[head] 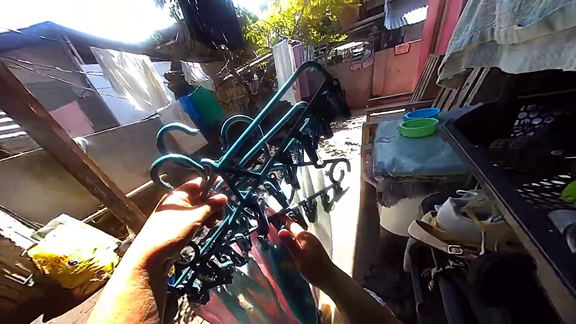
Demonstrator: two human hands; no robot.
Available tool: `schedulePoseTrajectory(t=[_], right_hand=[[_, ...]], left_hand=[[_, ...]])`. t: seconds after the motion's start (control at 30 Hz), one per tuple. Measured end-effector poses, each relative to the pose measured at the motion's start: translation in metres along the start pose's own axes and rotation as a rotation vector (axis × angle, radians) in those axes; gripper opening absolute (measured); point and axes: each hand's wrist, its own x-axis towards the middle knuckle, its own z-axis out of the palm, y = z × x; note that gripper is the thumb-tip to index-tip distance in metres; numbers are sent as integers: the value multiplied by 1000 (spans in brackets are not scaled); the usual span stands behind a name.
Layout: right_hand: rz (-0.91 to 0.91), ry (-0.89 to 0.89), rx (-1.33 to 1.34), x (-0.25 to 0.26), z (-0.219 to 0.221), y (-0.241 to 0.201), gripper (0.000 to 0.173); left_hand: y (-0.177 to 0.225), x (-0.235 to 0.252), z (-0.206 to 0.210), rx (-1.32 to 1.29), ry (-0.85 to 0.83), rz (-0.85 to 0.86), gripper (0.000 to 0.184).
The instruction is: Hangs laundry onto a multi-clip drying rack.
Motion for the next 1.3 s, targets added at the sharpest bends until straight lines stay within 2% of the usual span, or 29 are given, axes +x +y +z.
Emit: schedulePoseTrajectory(t=[0.17,0.27,0.4,0.7,0.8,0.97,1.03,1.13,1.27,1.3], right_hand=[[238,-55,352,7,-5,-7,39],[302,71,517,6,3,-9,25],[318,191,696,7,12,0,22],[371,181,702,12,10,10,34],[377,262,629,17,10,7,25],[327,294,731,20,13,6,30],[313,225,666,17,12,12,40],[238,129,280,5,9,36,67],[302,68,-105,-24,14,84,56],[231,88,-130,-31,15,85,54]], left_hand=[[3,0,1,-10,12,-53,26],[4,1,3,-8,30,-71,25],[1,5,6,17,6,-51,23],[-7,12,14,70,-3,-123,33],[-6,13,17,49,18,-147,37],[-2,16,25,19,55,-134,40],[-2,19,23,-1,54,-120,39],[0,22,16,-14,67,-101,37],[1,17,4,-16,63,-55,35],[1,17,3,-14,58,-57,36]])
